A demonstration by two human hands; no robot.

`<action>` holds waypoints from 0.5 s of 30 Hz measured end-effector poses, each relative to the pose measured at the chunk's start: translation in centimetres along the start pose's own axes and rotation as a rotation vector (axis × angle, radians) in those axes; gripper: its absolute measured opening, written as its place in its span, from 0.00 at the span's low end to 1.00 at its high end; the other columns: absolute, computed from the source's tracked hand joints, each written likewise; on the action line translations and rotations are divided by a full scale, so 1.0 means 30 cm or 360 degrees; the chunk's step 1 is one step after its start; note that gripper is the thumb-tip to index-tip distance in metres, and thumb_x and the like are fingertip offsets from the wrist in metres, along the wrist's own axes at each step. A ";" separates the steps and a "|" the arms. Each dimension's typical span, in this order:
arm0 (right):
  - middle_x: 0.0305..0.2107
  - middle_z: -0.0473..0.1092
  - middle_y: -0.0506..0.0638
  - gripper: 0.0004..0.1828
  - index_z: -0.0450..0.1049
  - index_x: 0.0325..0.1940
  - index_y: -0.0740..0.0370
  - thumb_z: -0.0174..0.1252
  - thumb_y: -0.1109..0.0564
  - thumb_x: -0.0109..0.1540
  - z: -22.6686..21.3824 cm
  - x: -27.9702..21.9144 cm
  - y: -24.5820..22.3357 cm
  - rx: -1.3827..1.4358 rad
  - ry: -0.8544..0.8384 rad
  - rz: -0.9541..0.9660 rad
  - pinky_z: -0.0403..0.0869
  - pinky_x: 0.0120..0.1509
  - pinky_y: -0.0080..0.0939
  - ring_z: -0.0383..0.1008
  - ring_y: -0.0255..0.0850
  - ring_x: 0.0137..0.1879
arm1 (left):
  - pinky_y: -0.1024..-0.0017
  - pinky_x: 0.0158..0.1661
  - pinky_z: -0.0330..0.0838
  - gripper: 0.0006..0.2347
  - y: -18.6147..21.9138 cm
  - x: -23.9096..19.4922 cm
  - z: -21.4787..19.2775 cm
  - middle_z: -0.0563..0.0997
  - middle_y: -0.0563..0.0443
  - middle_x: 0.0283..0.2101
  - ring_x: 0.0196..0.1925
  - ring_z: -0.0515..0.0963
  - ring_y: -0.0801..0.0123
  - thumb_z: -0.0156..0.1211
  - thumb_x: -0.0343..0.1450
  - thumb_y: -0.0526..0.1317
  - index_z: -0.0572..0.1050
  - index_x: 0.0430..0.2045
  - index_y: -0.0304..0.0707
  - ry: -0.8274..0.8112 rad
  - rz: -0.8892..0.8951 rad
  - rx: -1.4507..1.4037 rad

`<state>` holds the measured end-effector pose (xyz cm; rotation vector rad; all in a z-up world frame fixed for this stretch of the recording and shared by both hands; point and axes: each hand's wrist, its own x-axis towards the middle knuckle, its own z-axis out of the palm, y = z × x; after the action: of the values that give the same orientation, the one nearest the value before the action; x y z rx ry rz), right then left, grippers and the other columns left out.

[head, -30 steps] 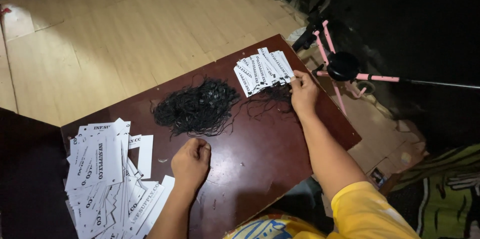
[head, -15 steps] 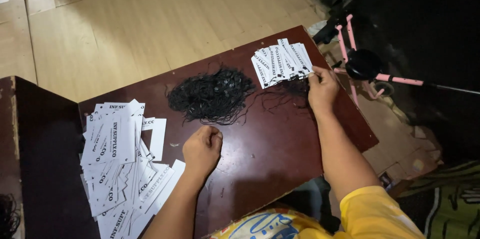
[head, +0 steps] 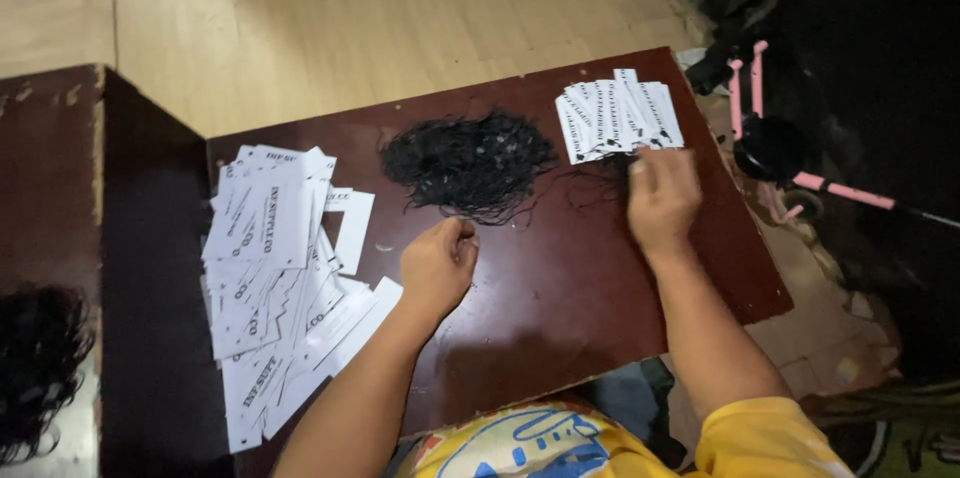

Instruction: The person sits at a table and repeatedly picks up a black wire from a pile, inserts it into a white paper tag, and places the tagged wire onto a growing stack. The person handles the wires and tags by hand throughout the process.

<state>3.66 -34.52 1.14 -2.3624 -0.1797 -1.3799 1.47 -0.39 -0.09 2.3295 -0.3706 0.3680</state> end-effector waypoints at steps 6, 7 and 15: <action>0.33 0.74 0.47 0.04 0.82 0.40 0.53 0.65 0.59 0.62 0.084 -0.057 -0.278 0.0232 -0.0487 -0.0481 0.74 0.45 0.42 0.77 0.45 0.39 | 0.64 0.32 0.76 0.03 -0.004 0.005 0.001 0.80 0.51 0.25 0.30 0.83 0.54 0.63 0.65 0.40 0.79 0.30 0.51 0.0060 0.0078 -0.0019; 0.32 0.73 0.46 0.04 0.81 0.41 0.53 0.63 0.57 0.63 0.085 -0.051 -0.323 0.0365 -0.0658 -0.0537 0.74 0.41 0.43 0.76 0.45 0.36 | 0.65 0.31 0.76 0.03 -0.006 0.007 0.004 0.79 0.52 0.25 0.30 0.83 0.54 0.62 0.66 0.39 0.79 0.30 0.51 0.0072 0.0104 -0.0029; 0.30 0.72 0.46 0.06 0.82 0.42 0.53 0.64 0.59 0.61 0.194 -0.051 -0.460 0.0617 -0.0642 -0.0266 0.76 0.41 0.42 0.77 0.46 0.35 | 0.68 0.27 0.75 0.09 0.024 0.024 -0.026 0.75 0.53 0.25 0.26 0.81 0.58 0.60 0.65 0.36 0.81 0.35 0.52 0.0148 0.0371 0.0306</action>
<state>3.37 -19.45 1.06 -2.2943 -0.7041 -0.8199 1.75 -0.45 1.15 2.4502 -0.5856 0.6480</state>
